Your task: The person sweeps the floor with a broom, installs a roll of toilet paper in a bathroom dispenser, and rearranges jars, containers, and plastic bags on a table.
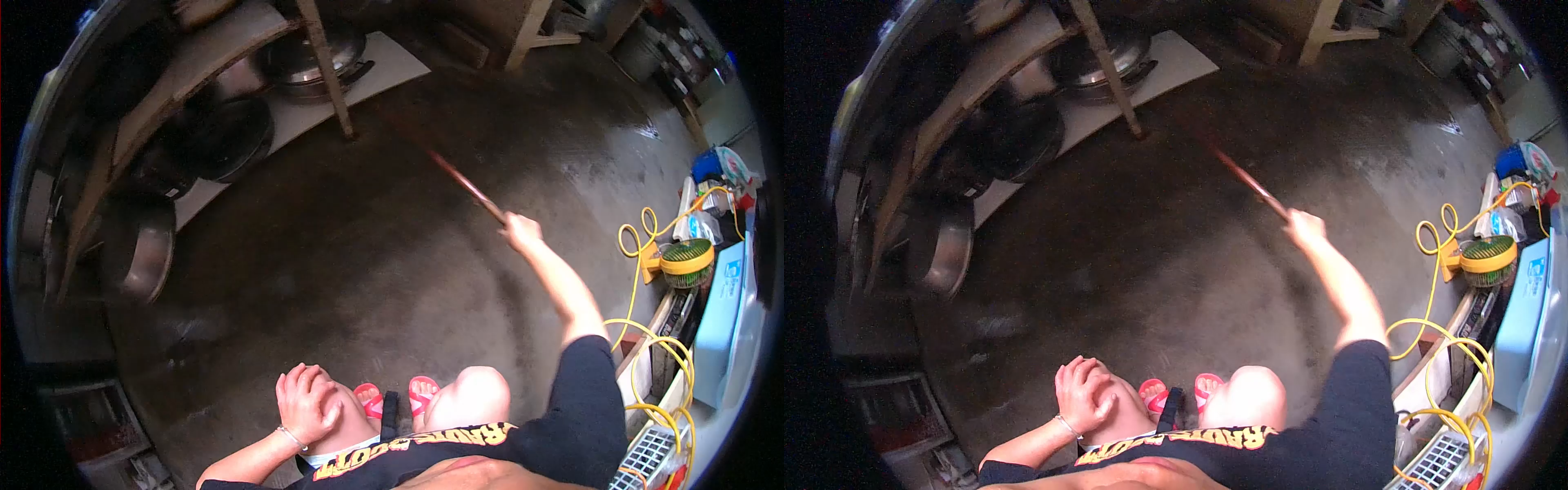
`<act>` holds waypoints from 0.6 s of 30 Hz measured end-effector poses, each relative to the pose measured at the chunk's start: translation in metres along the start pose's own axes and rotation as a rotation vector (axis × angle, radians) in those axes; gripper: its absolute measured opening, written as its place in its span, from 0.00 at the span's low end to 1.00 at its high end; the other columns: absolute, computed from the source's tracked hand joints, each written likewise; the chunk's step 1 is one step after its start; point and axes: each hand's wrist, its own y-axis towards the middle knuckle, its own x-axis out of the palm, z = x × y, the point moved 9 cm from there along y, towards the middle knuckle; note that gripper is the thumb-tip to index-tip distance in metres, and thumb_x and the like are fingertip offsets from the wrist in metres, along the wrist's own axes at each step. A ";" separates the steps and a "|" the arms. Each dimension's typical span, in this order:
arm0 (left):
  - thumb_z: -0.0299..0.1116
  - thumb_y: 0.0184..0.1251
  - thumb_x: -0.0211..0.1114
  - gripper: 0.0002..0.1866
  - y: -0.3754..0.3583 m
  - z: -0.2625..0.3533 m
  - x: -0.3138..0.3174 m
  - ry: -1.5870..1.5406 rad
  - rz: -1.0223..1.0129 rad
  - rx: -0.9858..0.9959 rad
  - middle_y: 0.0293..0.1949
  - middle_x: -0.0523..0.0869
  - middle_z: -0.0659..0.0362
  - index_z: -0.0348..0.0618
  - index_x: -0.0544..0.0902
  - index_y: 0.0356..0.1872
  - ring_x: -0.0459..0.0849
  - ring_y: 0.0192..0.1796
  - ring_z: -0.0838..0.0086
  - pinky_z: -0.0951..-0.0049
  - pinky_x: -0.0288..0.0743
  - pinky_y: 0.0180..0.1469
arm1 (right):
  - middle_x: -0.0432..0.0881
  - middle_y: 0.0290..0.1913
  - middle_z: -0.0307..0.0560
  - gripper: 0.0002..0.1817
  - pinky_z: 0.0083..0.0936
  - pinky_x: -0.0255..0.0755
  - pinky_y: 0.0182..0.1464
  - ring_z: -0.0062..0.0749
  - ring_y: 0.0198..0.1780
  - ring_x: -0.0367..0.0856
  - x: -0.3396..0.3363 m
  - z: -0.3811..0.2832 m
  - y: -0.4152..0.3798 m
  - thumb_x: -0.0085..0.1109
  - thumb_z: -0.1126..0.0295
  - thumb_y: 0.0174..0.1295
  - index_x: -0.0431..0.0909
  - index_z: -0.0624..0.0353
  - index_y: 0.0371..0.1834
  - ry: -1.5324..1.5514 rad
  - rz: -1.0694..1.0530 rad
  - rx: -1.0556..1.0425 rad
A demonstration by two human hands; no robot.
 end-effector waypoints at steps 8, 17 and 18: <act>0.46 0.43 0.67 0.18 -0.016 0.002 0.001 0.048 0.009 -0.052 0.55 0.76 0.54 0.54 0.82 0.38 0.68 0.62 0.54 0.43 0.56 0.62 | 0.82 0.45 0.59 0.27 0.43 0.72 0.51 0.53 0.50 0.79 0.079 -0.128 0.078 0.53 0.46 0.60 0.81 0.62 0.43 0.476 -0.018 0.223; 0.45 0.43 0.67 0.18 0.007 -0.006 0.002 -0.042 -0.001 -0.038 0.53 0.77 0.54 0.52 0.83 0.37 0.69 0.61 0.54 0.43 0.57 0.62 | 0.82 0.34 0.56 0.24 0.44 0.73 0.41 0.54 0.40 0.81 0.107 -0.013 -0.133 0.54 0.44 0.59 0.81 0.56 0.35 0.449 0.144 0.404; 0.45 0.44 0.66 0.17 0.012 -0.005 0.002 -0.044 -0.008 -0.021 0.52 0.77 0.54 0.52 0.83 0.37 0.69 0.61 0.54 0.44 0.58 0.61 | 0.82 0.33 0.56 0.23 0.43 0.73 0.41 0.54 0.39 0.81 0.094 0.000 -0.168 0.55 0.44 0.59 0.81 0.55 0.35 0.414 0.118 0.460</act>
